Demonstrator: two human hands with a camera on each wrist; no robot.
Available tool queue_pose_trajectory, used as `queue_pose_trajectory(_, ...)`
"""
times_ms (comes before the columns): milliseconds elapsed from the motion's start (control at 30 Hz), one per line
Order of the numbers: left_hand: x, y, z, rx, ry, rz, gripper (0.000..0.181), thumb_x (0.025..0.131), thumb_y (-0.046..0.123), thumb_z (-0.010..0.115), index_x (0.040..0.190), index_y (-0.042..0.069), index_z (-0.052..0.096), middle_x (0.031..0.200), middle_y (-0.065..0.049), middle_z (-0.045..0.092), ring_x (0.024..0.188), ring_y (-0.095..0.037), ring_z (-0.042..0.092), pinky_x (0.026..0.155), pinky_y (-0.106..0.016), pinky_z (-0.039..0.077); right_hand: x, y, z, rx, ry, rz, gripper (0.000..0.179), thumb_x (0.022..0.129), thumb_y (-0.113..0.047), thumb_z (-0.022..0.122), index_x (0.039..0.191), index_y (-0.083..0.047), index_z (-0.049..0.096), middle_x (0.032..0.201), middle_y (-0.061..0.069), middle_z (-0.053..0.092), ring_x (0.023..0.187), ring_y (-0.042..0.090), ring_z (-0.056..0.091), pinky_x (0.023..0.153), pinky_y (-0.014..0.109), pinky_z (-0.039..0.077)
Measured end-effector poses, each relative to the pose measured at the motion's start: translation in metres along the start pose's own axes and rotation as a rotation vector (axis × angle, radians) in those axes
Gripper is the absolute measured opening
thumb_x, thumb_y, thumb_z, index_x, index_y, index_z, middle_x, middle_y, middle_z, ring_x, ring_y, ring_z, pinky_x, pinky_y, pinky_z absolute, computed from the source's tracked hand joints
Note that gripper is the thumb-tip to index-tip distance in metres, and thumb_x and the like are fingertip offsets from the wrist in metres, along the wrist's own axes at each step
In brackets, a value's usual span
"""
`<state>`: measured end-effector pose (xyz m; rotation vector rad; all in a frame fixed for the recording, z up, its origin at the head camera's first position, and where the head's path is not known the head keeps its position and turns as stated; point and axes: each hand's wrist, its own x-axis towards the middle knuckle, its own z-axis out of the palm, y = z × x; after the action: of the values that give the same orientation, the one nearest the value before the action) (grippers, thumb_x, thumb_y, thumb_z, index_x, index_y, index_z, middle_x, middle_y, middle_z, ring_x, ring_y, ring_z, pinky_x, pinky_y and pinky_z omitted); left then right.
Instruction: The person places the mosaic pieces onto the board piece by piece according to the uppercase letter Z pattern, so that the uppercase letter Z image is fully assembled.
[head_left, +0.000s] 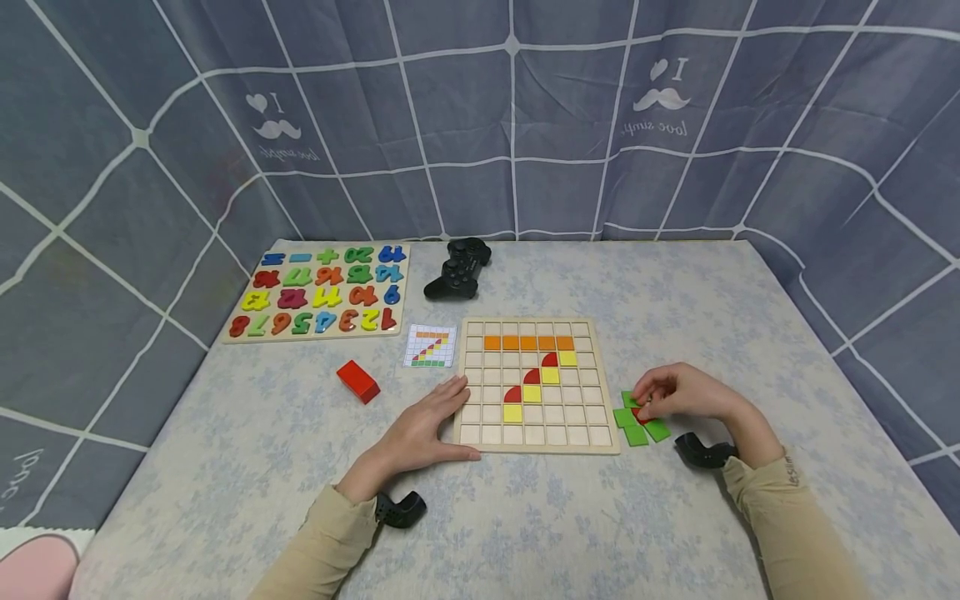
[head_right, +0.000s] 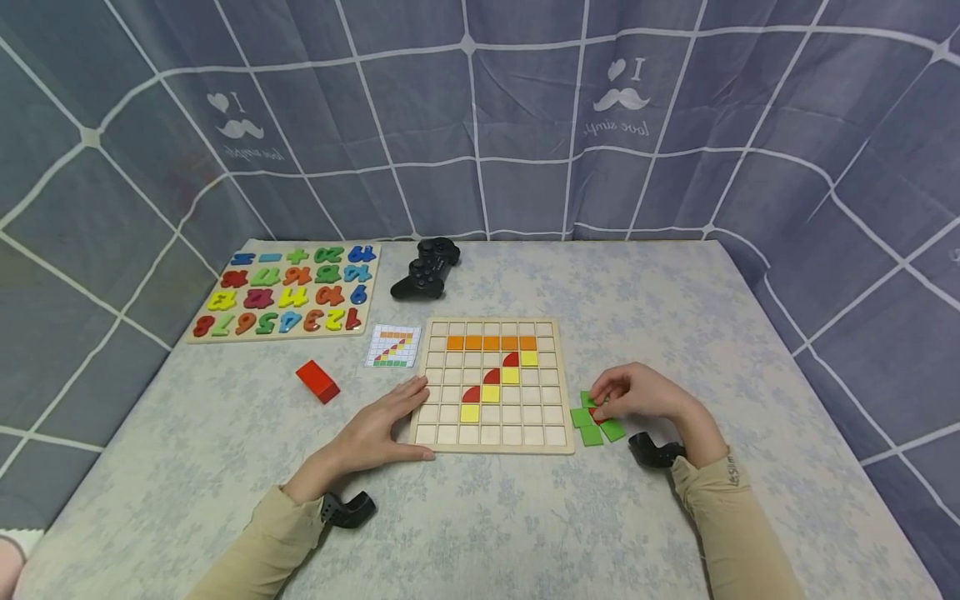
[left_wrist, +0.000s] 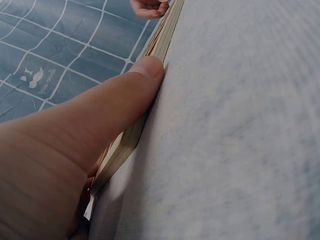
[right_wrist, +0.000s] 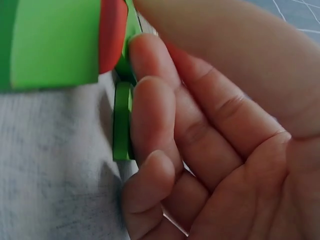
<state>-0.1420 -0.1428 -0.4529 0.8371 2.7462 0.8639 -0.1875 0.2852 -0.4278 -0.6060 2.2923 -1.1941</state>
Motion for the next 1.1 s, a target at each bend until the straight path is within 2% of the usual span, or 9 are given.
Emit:
queue_pose_trajectory(233, 0.0, 0.0, 0.0, -0.002, 0.002, -0.001, 0.097, 0.072, 0.057, 0.073, 0.143, 0.001, 0.038, 0.153, -0.007, 0.026, 0.141, -0.02, 0.019, 0.111, -0.042, 0.024, -0.001, -0.003, 0.003, -0.039, -0.001, -0.004, 0.024, 0.079, -0.009, 0.075, 0.098, 0.003, 0.065, 0.074, 0.006, 0.062, 0.06, 0.013, 0.055, 0.055, 0.028, 0.047)
queue_pose_trajectory(800, 0.0, 0.002, -0.001, -0.003, 0.003, -0.001, 0.096, 0.072, 0.055, 0.074, 0.142, 0.001, 0.038, 0.153, -0.007, 0.026, 0.141, -0.021, 0.02, 0.111, -0.042, 0.025, -0.003, -0.009, 0.006, -0.094, 0.047, 0.008, 0.021, 0.077, -0.01, 0.077, 0.091, 0.001, 0.066, 0.074, 0.002, 0.062, 0.063, 0.013, 0.055, 0.057, 0.028, 0.048)
queue_pose_trajectory(1100, 0.0, 0.002, -0.001, -0.004, 0.006, 0.001, 0.095, 0.072, 0.055, 0.074, 0.142, 0.001, 0.038, 0.153, -0.008, 0.026, 0.141, -0.021, 0.02, 0.111, -0.042, 0.025, -0.003, -0.01, 0.006, -0.186, 0.113, 0.083, 0.02, 0.076, -0.016, 0.079, 0.087, -0.005, 0.066, 0.069, 0.0, 0.06, 0.061, 0.015, 0.054, 0.055, 0.029, 0.045)
